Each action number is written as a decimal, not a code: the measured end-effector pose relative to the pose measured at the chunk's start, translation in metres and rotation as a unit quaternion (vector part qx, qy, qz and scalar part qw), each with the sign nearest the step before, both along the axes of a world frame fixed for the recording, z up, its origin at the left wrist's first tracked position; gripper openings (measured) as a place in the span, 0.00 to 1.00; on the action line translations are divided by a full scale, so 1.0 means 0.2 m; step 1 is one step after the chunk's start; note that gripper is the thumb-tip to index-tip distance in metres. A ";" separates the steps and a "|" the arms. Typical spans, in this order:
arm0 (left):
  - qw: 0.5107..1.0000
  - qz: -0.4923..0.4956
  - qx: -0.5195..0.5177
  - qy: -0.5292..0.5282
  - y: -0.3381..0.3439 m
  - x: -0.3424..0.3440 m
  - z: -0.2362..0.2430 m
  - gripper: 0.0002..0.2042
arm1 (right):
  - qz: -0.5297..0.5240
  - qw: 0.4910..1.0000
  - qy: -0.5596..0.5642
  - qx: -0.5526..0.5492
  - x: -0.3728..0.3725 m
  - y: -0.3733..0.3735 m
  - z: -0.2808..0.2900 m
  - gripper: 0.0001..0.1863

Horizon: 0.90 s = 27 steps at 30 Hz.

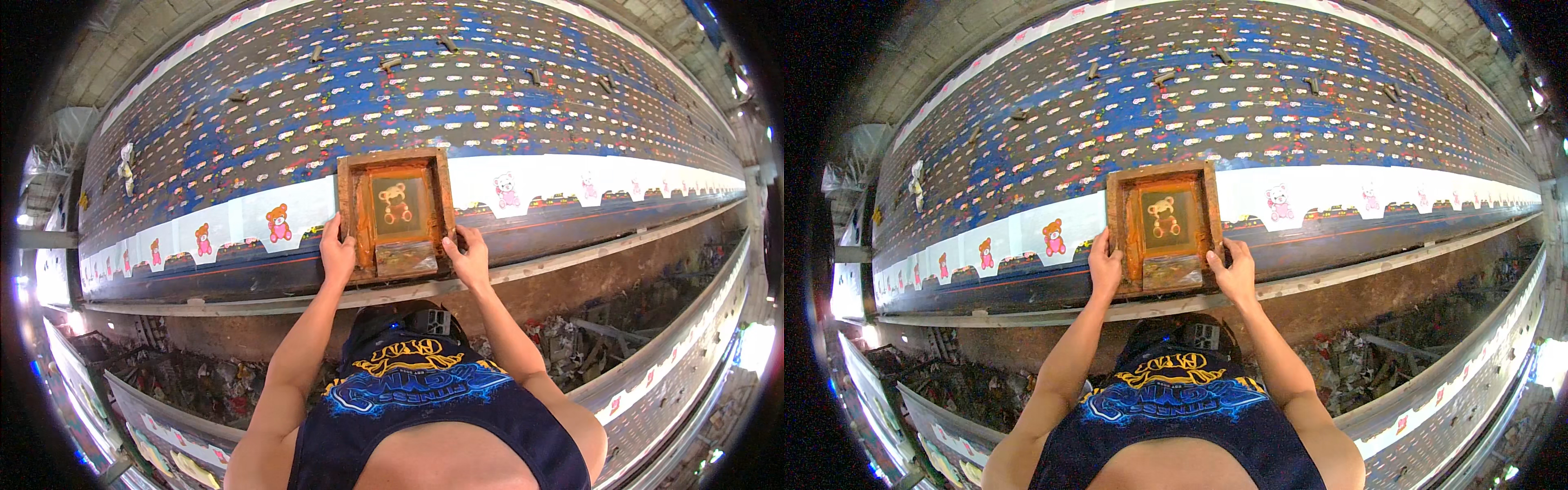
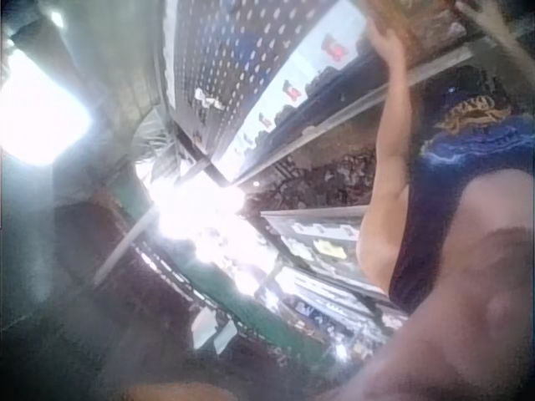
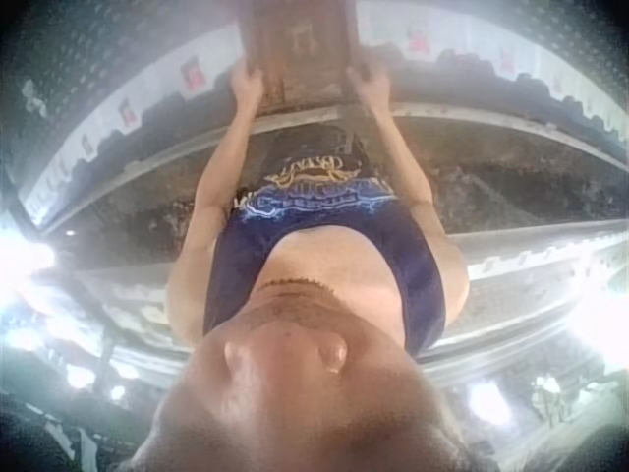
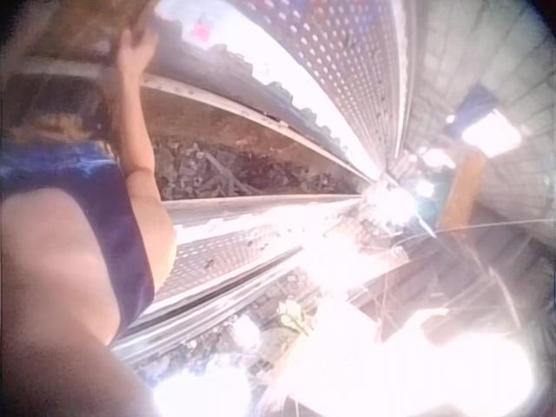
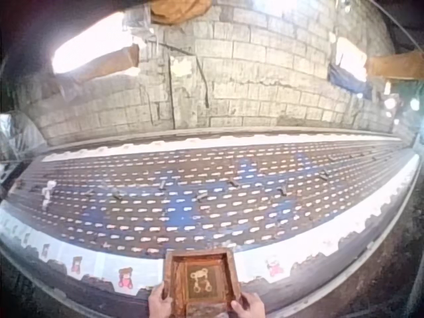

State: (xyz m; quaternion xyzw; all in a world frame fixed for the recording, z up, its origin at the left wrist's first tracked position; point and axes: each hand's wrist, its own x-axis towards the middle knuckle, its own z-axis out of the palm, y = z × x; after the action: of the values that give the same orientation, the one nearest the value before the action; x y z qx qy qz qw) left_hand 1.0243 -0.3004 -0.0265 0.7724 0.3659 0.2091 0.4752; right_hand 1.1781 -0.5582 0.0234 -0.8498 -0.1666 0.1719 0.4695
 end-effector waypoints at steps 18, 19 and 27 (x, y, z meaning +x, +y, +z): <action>0.997 -0.018 0.076 0.027 0.01 0.04 0.04 0.28 | 0.357 0.867 -0.325 -0.122 -0.17 0.19 0.19 0.26; 0.996 -0.019 0.079 0.031 0.01 0.04 0.05 0.28 | 0.340 0.872 -0.332 -0.120 -0.16 0.21 0.17 0.25; 0.999 -0.030 0.030 0.016 0.02 0.04 0.01 0.29 | 0.301 0.913 -0.264 -0.079 0.02 0.33 0.24 0.13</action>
State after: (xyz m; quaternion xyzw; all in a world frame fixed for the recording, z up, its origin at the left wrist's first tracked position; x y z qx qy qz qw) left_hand 1.0325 -0.2955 -0.0236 0.8000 0.3441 0.1930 0.4521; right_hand 1.1814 -0.4917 0.0705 -0.8081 -0.5185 0.0874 0.2657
